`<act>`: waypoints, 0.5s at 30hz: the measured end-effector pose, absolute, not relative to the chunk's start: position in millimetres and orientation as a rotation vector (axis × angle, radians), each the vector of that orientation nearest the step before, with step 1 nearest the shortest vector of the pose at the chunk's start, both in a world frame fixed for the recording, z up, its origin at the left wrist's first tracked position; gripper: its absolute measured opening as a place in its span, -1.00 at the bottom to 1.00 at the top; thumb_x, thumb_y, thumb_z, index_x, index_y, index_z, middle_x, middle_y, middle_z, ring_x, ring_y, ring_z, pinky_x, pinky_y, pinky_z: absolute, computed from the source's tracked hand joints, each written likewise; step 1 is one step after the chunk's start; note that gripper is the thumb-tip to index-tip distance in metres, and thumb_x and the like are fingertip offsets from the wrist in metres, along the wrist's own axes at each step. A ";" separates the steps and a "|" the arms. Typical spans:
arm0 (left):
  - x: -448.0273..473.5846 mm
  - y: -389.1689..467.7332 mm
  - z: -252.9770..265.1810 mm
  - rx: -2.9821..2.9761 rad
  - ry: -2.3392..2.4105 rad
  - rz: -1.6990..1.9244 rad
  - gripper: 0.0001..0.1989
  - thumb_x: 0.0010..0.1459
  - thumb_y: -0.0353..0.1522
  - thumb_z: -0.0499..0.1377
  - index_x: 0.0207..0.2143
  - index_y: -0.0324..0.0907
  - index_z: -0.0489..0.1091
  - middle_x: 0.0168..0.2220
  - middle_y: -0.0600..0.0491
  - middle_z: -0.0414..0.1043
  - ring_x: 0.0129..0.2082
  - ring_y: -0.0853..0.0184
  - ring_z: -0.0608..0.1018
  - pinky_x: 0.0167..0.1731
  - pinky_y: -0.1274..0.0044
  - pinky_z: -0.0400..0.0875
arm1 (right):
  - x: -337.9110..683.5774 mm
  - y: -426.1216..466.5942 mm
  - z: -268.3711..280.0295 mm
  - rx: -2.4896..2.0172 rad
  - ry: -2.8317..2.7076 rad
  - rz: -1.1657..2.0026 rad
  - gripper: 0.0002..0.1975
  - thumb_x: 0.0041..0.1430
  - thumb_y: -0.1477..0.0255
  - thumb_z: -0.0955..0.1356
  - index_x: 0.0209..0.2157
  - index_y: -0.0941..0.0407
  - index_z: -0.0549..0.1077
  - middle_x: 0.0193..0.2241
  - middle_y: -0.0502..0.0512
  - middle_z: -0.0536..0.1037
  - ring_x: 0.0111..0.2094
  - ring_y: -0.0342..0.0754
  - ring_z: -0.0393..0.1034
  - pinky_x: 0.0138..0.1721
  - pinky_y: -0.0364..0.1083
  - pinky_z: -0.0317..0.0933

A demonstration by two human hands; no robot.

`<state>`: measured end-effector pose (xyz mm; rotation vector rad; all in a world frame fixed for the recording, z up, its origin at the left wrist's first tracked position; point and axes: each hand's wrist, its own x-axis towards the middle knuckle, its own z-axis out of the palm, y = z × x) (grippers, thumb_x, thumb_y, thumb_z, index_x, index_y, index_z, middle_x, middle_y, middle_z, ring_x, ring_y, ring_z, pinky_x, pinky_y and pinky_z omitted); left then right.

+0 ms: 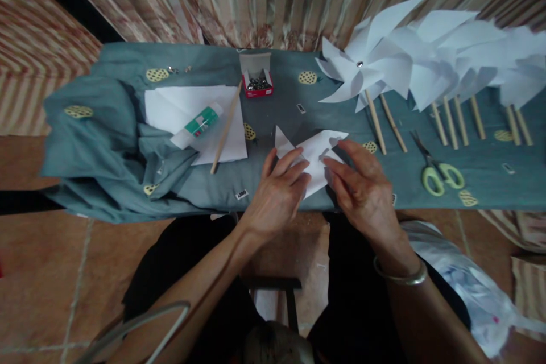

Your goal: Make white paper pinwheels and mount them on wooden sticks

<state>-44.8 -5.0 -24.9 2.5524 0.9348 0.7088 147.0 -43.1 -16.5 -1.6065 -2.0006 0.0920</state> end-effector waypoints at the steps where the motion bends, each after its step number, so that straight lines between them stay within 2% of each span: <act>1: -44.9 -5.1 -25.0 2.552 0.936 0.706 -0.79 0.29 -0.45 0.02 -0.20 -0.22 0.46 0.02 -0.04 0.48 0.26 0.16 0.26 0.28 0.08 0.00 | 147.3 -43.9 -17.4 -1.612 -2.006 0.095 -0.69 0.26 0.48 0.28 0.01 -0.01 0.46 0.18 0.11 0.36 0.22 0.16 0.20 0.18 0.25 0.19; 7: -45.3 -4.9 -24.6 2.551 0.943 0.674 -0.78 0.29 -0.44 0.01 -0.18 -0.21 0.46 0.04 -0.03 0.47 0.27 0.18 0.25 0.29 0.08 -0.02 | 143.7 -46.4 -20.4 -1.609 -2.029 0.142 -0.65 0.26 0.51 0.27 0.03 -0.03 0.44 0.16 0.09 0.39 0.16 0.12 0.28 0.15 0.20 0.25; 15: -45.5 -4.7 -24.2 2.540 0.943 0.654 -0.77 0.29 -0.44 0.00 -0.18 -0.19 0.46 0.05 -0.02 0.46 0.28 0.19 0.23 0.30 0.08 -0.06 | 141.7 -46.0 -21.1 -1.605 -2.039 0.156 -0.66 0.25 0.51 0.25 0.02 -0.01 0.44 0.16 0.08 0.39 0.17 0.09 0.26 0.16 0.18 0.23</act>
